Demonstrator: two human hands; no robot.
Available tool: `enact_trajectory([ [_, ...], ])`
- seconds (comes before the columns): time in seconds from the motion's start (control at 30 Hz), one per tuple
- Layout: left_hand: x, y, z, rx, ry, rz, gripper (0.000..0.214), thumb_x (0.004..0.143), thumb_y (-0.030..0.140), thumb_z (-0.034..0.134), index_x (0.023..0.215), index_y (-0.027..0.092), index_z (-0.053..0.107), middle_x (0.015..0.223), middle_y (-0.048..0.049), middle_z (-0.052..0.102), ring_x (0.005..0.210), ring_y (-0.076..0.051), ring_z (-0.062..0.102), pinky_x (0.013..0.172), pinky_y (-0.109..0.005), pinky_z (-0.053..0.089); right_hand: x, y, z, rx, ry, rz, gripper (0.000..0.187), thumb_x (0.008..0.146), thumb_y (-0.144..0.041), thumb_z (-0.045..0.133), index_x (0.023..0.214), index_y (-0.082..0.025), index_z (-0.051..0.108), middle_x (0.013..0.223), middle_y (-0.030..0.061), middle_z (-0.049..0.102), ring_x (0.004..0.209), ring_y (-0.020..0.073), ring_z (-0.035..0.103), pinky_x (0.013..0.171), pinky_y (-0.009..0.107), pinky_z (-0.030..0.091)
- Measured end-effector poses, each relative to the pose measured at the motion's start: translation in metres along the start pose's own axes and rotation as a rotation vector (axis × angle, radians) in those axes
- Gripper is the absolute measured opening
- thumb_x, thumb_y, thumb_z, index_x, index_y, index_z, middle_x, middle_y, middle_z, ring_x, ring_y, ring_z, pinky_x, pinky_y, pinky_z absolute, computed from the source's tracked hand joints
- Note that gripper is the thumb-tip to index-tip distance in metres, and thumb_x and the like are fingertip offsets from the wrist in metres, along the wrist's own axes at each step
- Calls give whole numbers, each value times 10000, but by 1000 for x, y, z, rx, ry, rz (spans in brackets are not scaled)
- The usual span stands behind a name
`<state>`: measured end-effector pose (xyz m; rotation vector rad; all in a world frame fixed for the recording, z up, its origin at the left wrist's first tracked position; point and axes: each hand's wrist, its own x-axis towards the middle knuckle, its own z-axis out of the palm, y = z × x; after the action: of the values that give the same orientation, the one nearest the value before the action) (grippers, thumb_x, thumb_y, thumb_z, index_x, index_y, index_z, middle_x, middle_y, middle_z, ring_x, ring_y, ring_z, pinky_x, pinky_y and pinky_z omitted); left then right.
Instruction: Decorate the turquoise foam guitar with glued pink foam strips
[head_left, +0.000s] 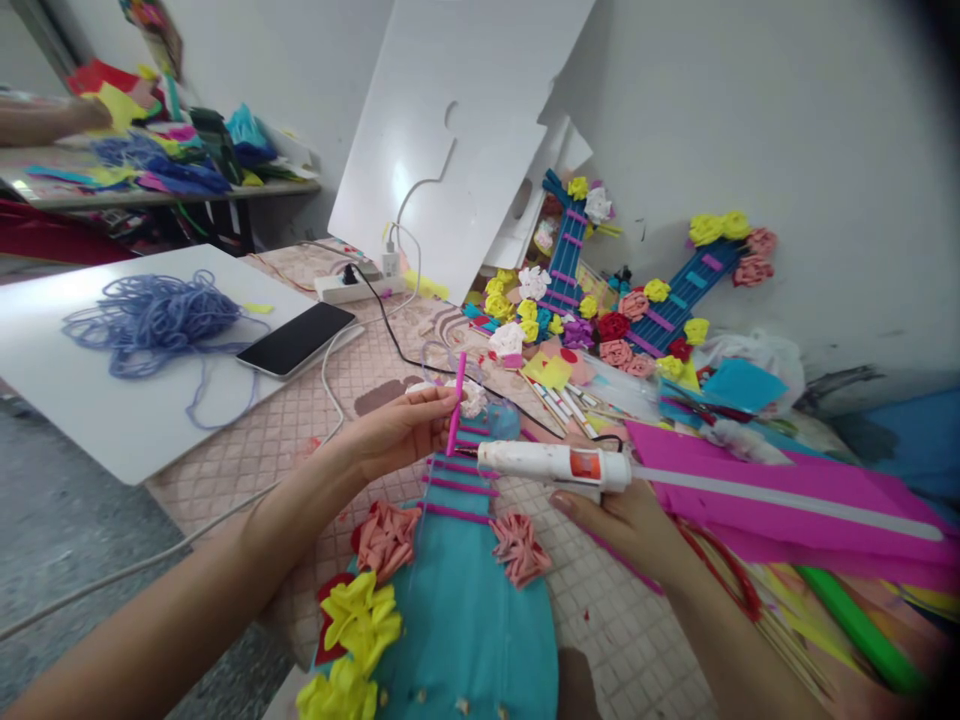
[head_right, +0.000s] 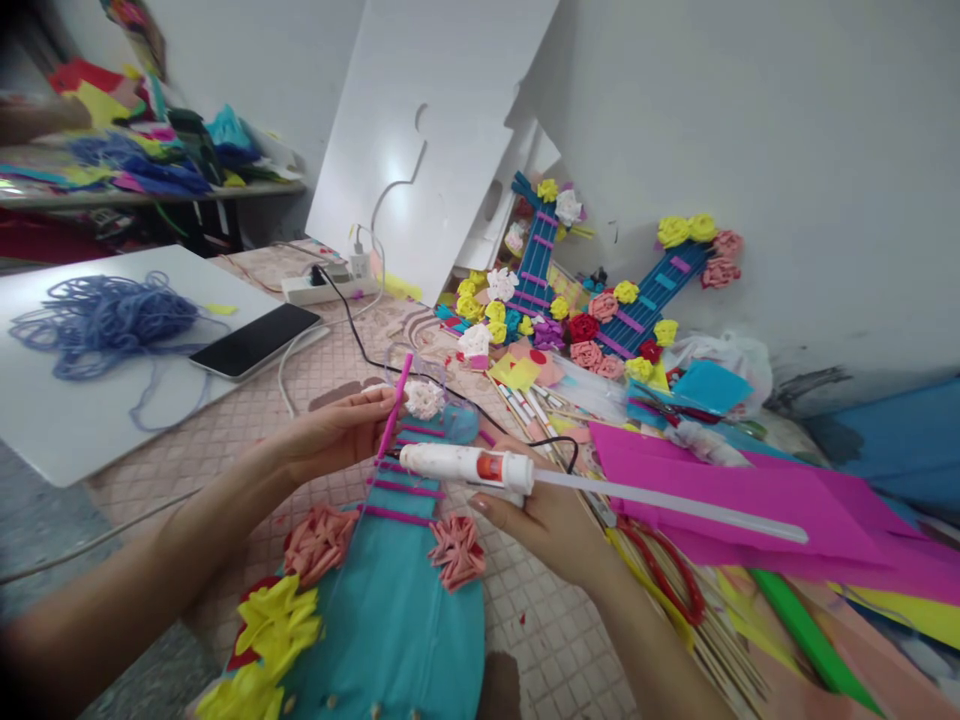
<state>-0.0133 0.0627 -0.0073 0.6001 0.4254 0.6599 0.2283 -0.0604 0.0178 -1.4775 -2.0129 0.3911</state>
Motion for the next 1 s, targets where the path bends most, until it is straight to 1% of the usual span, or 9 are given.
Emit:
enact_trajectory([
  [0.07, 0, 0, 0, 6, -3, 2, 78, 765, 87, 698, 792, 114, 630, 680, -10, 665, 588, -106, 645, 586, -205, 540, 0, 0, 0, -19, 8, -1, 261, 851, -455, 575, 856, -197, 612, 762, 21, 670, 681, 193, 626, 623, 272, 510],
  [0.17, 0, -1, -1, 13, -1, 1, 85, 758, 93, 707, 795, 113, 633, 686, -12, 666, 597, -106, 645, 588, -203, 538, 1, -1, 0, -26, -27, 14, 296, 862, -468, 555, 759, -194, 598, 670, 11, 654, 614, 183, 615, 601, 269, 502],
  [0.23, 0, -1, -2, 11, 1, -1, 93, 752, 93, 713, 796, 113, 633, 692, -12, 667, 599, -105, 644, 591, -202, 538, 1, -2, 0, -13, -56, 23, 296, 871, -470, 542, 812, -191, 622, 703, 16, 676, 639, 189, 630, 618, 273, 507],
  [0.37, 0, -2, -3, 13, 1, -2, 91, 753, 95, 714, 795, 113, 636, 689, -9, 663, 600, -103, 642, 588, -200, 538, 2, -4, 0, 17, -85, 40, 324, 878, -471, 533, 992, -187, 638, 842, 36, 715, 783, 217, 664, 688, 284, 519],
  [0.47, 0, -2, -4, 17, -9, 0, 88, 753, 101, 717, 794, 113, 641, 701, -9, 664, 608, -104, 646, 596, -204, 544, 3, -4, 0, 14, -80, 52, 334, 872, -482, 535, 980, -185, 645, 896, 45, 719, 810, 226, 665, 697, 287, 522],
  [0.63, 0, -3, -4, 27, -12, -8, 71, 764, 94, 706, 803, 112, 649, 720, -14, 668, 621, -101, 649, 604, -196, 542, 5, 0, 1, -33, -55, 55, 322, 868, -483, 528, 806, -195, 656, 750, 31, 690, 734, 228, 652, 668, 300, 515],
  [0.73, -1, -3, -3, 31, -3, -19, 48, 782, 88, 684, 807, 111, 650, 731, -20, 672, 630, -100, 650, 616, -196, 541, 7, 3, 1, -72, -17, 46, 313, 865, -477, 532, 894, -195, 663, 837, 49, 699, 811, 252, 649, 710, 326, 514],
  [0.83, -2, -2, -1, 40, 24, -31, 40, 794, 77, 665, 799, 111, 646, 723, -25, 673, 627, -101, 650, 609, -189, 532, 9, 3, 1, -89, 29, 52, 334, 856, -490, 538, 955, -192, 651, 862, 61, 698, 819, 263, 646, 717, 345, 512],
  [1.0, -4, -2, 3, 51, 53, -42, 43, 799, 72, 656, 814, 112, 648, 731, -29, 679, 636, -108, 657, 619, -191, 529, 17, -1, 1, 18, 1, 29, 311, 879, -453, 522, 1000, -196, 647, 939, 65, 706, 912, 273, 644, 817, 377, 503],
])
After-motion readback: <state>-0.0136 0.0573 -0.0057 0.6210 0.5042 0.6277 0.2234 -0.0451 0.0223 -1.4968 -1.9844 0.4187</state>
